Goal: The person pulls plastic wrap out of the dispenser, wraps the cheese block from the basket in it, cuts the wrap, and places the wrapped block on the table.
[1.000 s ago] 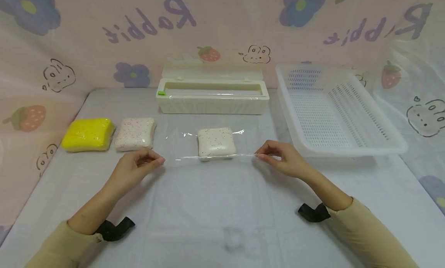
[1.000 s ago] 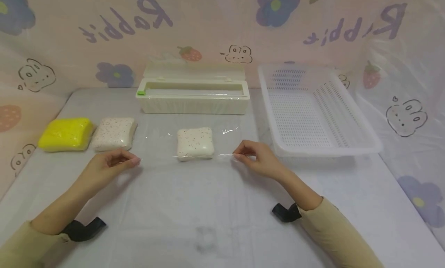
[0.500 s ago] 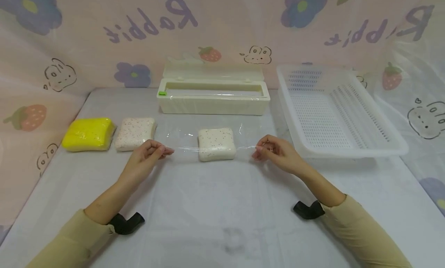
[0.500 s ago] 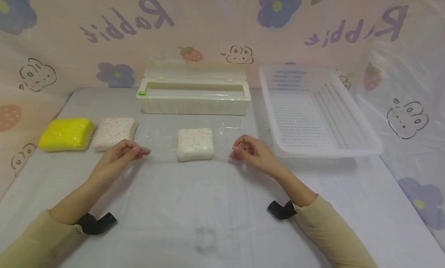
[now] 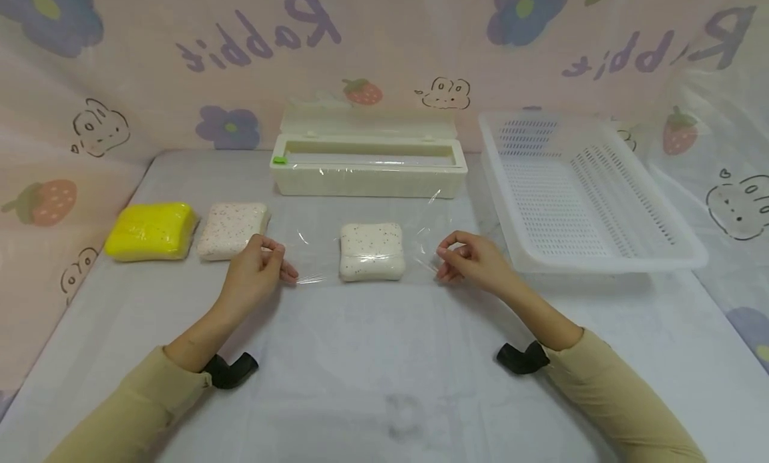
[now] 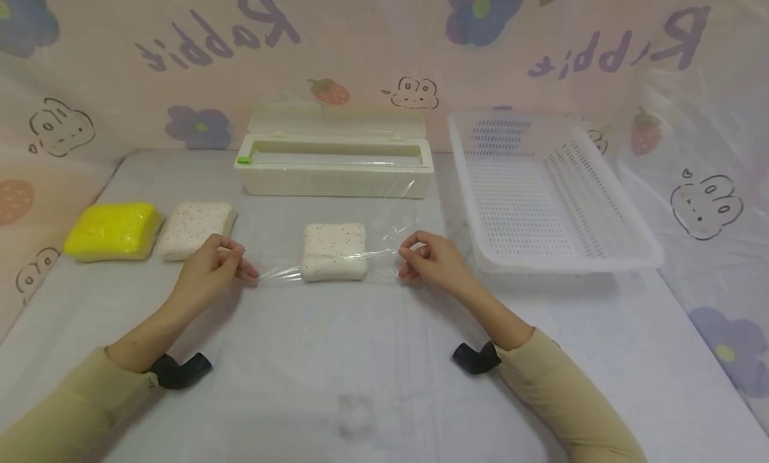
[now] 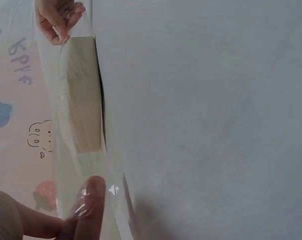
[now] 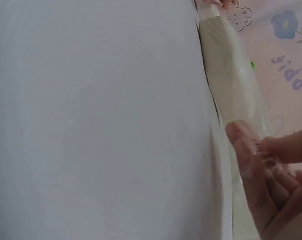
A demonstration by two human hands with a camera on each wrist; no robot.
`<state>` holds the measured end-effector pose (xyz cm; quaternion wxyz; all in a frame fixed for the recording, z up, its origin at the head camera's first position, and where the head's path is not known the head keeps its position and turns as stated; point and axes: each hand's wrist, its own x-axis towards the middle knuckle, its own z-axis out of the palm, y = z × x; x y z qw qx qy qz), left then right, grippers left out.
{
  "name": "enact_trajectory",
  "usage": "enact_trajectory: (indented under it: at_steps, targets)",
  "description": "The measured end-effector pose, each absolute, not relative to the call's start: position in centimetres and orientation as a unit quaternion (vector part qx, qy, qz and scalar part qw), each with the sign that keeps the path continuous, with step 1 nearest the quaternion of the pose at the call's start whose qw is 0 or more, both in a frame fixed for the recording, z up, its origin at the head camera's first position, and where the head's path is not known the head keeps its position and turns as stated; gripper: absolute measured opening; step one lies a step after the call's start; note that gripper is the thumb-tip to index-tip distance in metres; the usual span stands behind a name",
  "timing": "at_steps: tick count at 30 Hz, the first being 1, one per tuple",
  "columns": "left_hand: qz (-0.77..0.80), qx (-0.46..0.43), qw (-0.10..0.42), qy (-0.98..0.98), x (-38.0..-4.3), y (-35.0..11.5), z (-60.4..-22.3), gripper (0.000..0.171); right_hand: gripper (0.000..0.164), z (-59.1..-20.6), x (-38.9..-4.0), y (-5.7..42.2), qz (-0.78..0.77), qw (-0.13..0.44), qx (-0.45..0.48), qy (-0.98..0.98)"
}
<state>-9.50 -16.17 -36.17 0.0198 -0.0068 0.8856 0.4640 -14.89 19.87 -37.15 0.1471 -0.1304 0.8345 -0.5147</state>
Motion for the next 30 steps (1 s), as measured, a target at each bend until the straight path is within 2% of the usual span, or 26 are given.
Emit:
enact_trajectory:
  at_steps: [10,15,19,25,28,30]
  targets:
    - [0.315,0.005,0.022,0.949,-10.3,-15.8,-35.7,0.017,0.022,-36.8,-15.8,19.6,-0.477,0.192,-0.085,0.853]
    - [0.298,0.007,0.037,0.954,-10.7,-15.5,-35.6,0.014,0.02,-37.0,-16.1,19.7,-0.465,0.197,-0.076,0.86]
    - [0.334,-0.002,0.065,0.94,-11.0,-15.7,-35.8,0.015,0.02,-37.2,-16.2,19.8,-0.472,0.206,-0.069,0.854]
    - [0.515,-0.066,0.164,0.839,-10.8,-16.4,-36.1,0.033,0.029,-37.3,-16.1,20.5,-0.578,0.257,-0.043,0.774]
    - [0.564,-0.081,0.176,0.803,-10.2,-16.5,-35.7,0.042,0.036,-37.1,-16.0,21.0,-0.624,0.265,-0.029,0.735]
    - [0.561,-0.079,0.155,0.81,-9.6,-16.4,-35.4,0.045,0.04,-36.9,-15.8,21.3,-0.638,0.254,-0.024,0.727]
